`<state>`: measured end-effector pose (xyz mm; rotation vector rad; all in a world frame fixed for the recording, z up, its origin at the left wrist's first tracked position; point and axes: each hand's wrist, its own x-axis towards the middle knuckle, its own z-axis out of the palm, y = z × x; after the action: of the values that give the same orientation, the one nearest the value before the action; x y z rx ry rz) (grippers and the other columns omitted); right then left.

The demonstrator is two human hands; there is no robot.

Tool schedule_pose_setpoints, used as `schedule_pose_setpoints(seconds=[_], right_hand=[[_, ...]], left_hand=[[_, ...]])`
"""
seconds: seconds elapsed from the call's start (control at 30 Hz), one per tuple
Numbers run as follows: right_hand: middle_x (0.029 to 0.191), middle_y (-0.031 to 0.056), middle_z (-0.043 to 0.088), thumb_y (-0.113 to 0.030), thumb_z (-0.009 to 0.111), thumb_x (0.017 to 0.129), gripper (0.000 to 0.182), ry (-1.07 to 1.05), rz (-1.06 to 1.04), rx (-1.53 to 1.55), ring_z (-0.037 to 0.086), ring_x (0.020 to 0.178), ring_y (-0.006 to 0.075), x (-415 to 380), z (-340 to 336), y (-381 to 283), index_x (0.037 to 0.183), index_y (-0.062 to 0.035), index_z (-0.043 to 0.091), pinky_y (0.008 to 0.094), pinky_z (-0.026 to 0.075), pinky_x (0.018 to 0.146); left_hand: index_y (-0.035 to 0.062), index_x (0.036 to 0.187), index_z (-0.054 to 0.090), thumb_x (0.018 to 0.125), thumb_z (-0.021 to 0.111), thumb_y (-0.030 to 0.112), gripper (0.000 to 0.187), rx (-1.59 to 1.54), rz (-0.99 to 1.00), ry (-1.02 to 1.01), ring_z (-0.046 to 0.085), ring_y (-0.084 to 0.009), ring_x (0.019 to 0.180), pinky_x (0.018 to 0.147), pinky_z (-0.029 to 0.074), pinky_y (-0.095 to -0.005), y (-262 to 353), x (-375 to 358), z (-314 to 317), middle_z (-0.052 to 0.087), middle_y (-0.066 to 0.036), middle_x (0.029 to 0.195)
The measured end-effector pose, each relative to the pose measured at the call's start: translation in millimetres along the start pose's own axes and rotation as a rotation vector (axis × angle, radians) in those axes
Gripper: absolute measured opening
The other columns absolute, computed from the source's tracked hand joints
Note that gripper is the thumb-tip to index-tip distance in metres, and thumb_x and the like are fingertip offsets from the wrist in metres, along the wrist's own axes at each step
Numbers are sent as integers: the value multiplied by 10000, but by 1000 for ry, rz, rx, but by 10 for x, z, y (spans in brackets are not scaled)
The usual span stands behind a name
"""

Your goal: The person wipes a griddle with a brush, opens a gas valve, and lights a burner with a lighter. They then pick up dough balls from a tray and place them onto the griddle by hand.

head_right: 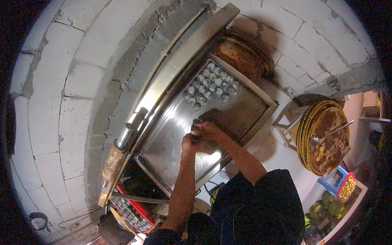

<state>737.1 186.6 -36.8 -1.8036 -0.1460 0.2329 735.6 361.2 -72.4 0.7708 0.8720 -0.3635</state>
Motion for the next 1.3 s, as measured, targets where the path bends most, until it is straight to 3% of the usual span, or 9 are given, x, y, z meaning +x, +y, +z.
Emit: schedule_pose_setpoints(seconds=[0.2, 0.27, 0.4, 0.47, 0.7, 0.9, 1.1, 1.17, 1.3], right_hand=[[988, 169, 691, -231, 664, 867, 247, 28, -133, 8, 656, 913, 307, -302, -113, -290, 1022, -48, 719, 434, 490, 868], [1007, 155, 694, -208, 664, 850, 235, 96, -199, -177, 648, 893, 358, -341, -168, -383, 1017, -53, 721, 460, 492, 874], [918, 139, 689, -180, 646, 861, 170, 190, -346, -186, 652, 806, 311, -317, -160, -16, 948, -50, 712, 420, 511, 804], [825, 113, 669, -188, 634, 875, 171, 111, -87, -124, 604, 706, 236, -253, -423, -200, 907, -25, 676, 373, 504, 705], [724, 65, 622, -219, 635, 896, 232, 494, 261, -5, 471, 656, 135, 112, -454, 866, 866, 11, 624, 344, 465, 639], [736, 111, 627, -250, 648, 894, 252, 73, 47, -137, 577, 703, 159, -218, -497, 47, 885, 1, 655, 355, 489, 683], [908, 160, 698, -270, 658, 865, 263, 248, 52, -90, 665, 808, 247, 163, -535, 443, 968, -32, 702, 403, 502, 729], [869, 156, 707, -281, 659, 810, 260, -30, -616, -29, 676, 784, 298, 319, -489, 527, 902, -45, 718, 425, 527, 756], [854, 150, 710, -262, 675, 796, 249, -107, -142, -152, 682, 783, 274, 133, -621, 113, 869, -29, 722, 409, 535, 760]], left_hand=[[-28, 977, 636, 952, 424, 157, 283, -148, -403, -742, 652, -236, 771, 727, 574, -360, -105, 455, -276, 662, -148, 914], [1, 1007, 649, 953, 442, 174, 275, 186, -46, -102, 661, -271, 860, 768, 570, -381, -145, -171, 387, 661, -150, 982], [20, 1051, 638, 934, 450, 142, 253, 96, -86, 100, 645, -307, 927, 813, 573, -421, -224, -125, 541, 654, -156, 1008], [34, 1111, 613, 913, 452, 118, 269, 12, -76, 233, 622, -339, 966, 865, 558, -474, -310, 312, 287, 641, -164, 1051], [-20, 1071, 583, 903, 431, 95, 254, -108, -170, 154, 602, -347, 957, 836, 557, -508, -237, -1, 522, 616, -189, 1077], [-37, 1050, 581, 919, 428, 110, 250, 276, -158, -289, 560, -347, 1092, 859, 543, -531, -426, 287, 302, 567, -203, 1171], [-36, 1063, 599, 931, 412, 123, 278, -78, -135, 46, 585, -357, 1067, 952, 509, -542, -442, 153, 541, 609, -215, 1123], [-44, 1143, 574, 943, 368, 135, 338, -37, -103, 27, 572, -354, 1110, 968, 503, -541, -421, 122, 609, 593, -212, 1172], [-39, 1189, 559, 957, 353, 135, 356, -228, -224, -45, 576, -347, 1114, 923, 520, -530, -409, 425, 358, 606, -194, 1167]])
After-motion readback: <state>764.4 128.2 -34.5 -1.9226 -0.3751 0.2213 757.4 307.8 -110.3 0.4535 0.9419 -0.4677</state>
